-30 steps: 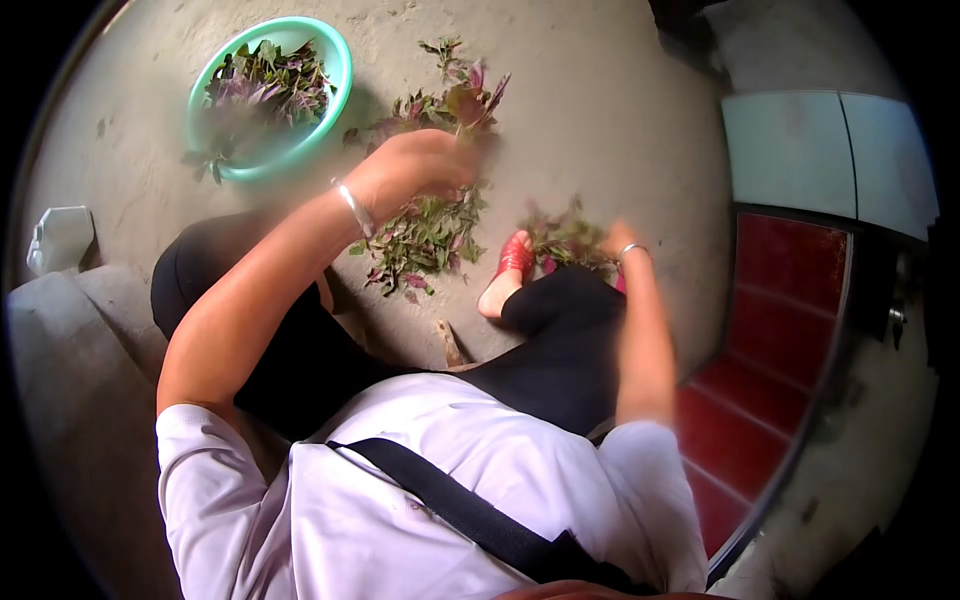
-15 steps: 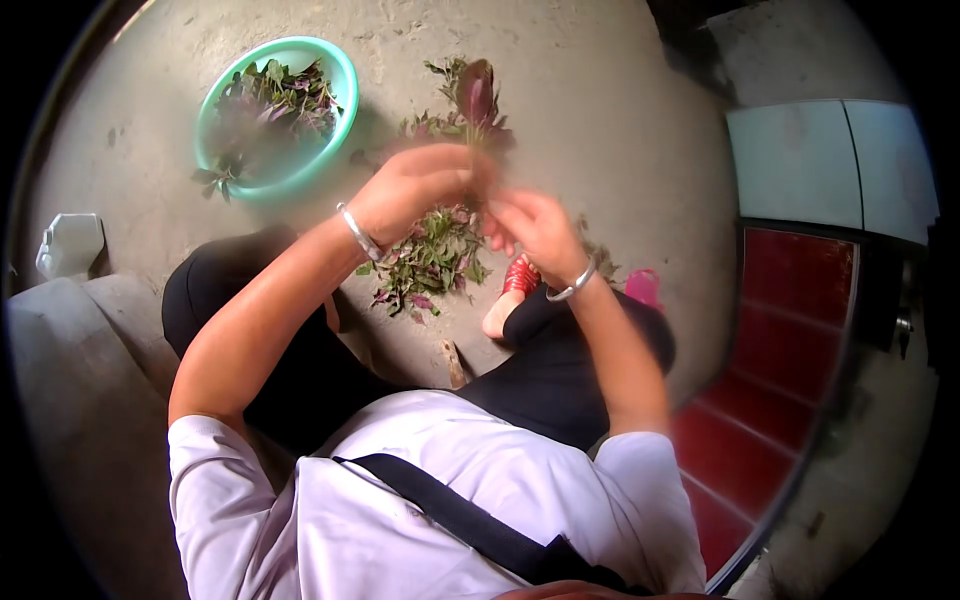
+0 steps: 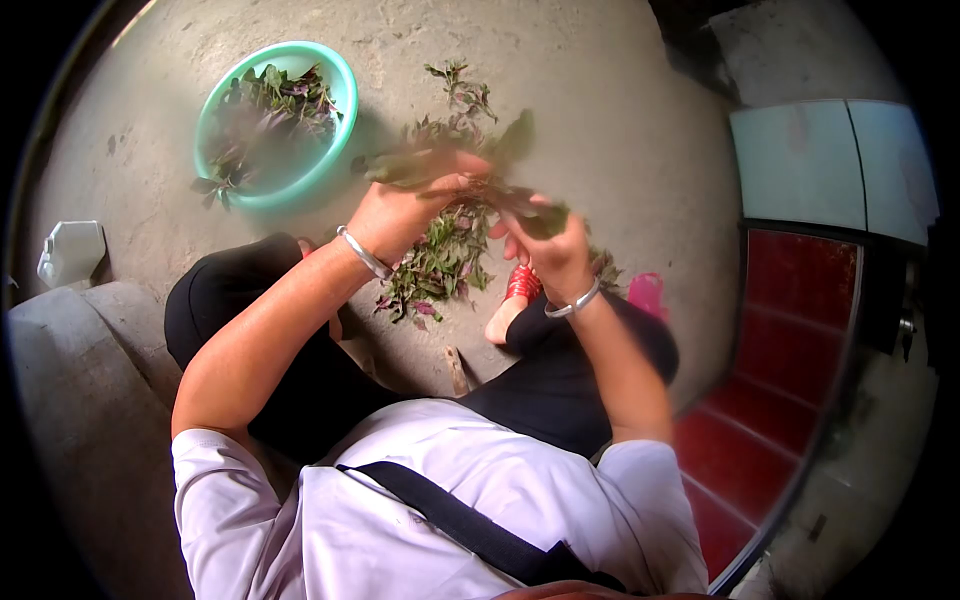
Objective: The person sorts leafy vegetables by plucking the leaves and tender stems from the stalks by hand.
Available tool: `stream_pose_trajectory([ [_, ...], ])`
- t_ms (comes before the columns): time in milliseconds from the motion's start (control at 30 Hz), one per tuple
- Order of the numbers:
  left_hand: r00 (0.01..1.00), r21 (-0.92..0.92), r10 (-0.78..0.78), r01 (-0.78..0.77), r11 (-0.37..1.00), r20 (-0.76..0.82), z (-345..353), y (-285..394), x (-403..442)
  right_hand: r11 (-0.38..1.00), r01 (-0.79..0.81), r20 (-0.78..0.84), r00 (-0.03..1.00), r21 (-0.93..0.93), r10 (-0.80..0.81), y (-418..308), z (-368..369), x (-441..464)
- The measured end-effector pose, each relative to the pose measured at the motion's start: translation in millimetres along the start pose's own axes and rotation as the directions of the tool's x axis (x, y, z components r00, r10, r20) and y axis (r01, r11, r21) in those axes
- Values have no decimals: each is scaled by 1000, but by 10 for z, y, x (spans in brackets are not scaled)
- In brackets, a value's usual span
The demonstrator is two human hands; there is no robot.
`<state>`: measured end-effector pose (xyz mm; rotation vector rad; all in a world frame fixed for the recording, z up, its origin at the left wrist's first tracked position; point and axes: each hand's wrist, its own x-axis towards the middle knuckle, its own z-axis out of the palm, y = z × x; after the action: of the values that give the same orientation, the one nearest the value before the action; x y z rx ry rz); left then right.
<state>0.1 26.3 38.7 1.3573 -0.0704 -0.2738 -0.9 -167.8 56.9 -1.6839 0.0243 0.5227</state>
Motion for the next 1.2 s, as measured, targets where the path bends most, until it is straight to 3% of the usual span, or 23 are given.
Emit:
stream_pose_trajectory([
  [100,998,53,66,-66,996,5,-16,-29,14,966,48,-11,999,255,-47,49,27,-1],
  [233,998,63,60,-59,996,-9,-19,-9,19,996,-57,-2,998,62,57,-58,22,-3],
  [367,998,-4,-27,27,1000,-56,-13,-42,30,973,-93,19,996,213,91,93,-28,5],
  [533,999,-21,-28,27,999,-24,-29,12,43,973,-67,30,998,220,62,58,-34,-11],
  [700,997,-225,-74,72,972,-1,-37,78,23,974,-81,62,996,211,69,70,-86,24],
  [800,984,25,-79,84,996,-161,-22,73,52,969,-92,83,994,229,75,41,-101,5],
  [933,986,-20,-83,81,997,-142,-33,113,41,955,-112,114,990,275,83,-18,-112,-20],
  [1033,985,413,114,-49,910,-133,-60,41,80,937,-137,145,985,320,94,-45,-117,-35],
  [1067,943,688,322,-180,703,-82,-69,55,70,929,-148,153,983,339,100,-42,-117,-34],
  [1167,888,770,449,-216,601,-101,-92,-24,99,897,-202,172,975,394,144,-79,-113,-60],
  [1200,880,780,442,-148,608,-178,-156,-50,130,884,-224,177,971,411,163,-92,-115,-71],
])
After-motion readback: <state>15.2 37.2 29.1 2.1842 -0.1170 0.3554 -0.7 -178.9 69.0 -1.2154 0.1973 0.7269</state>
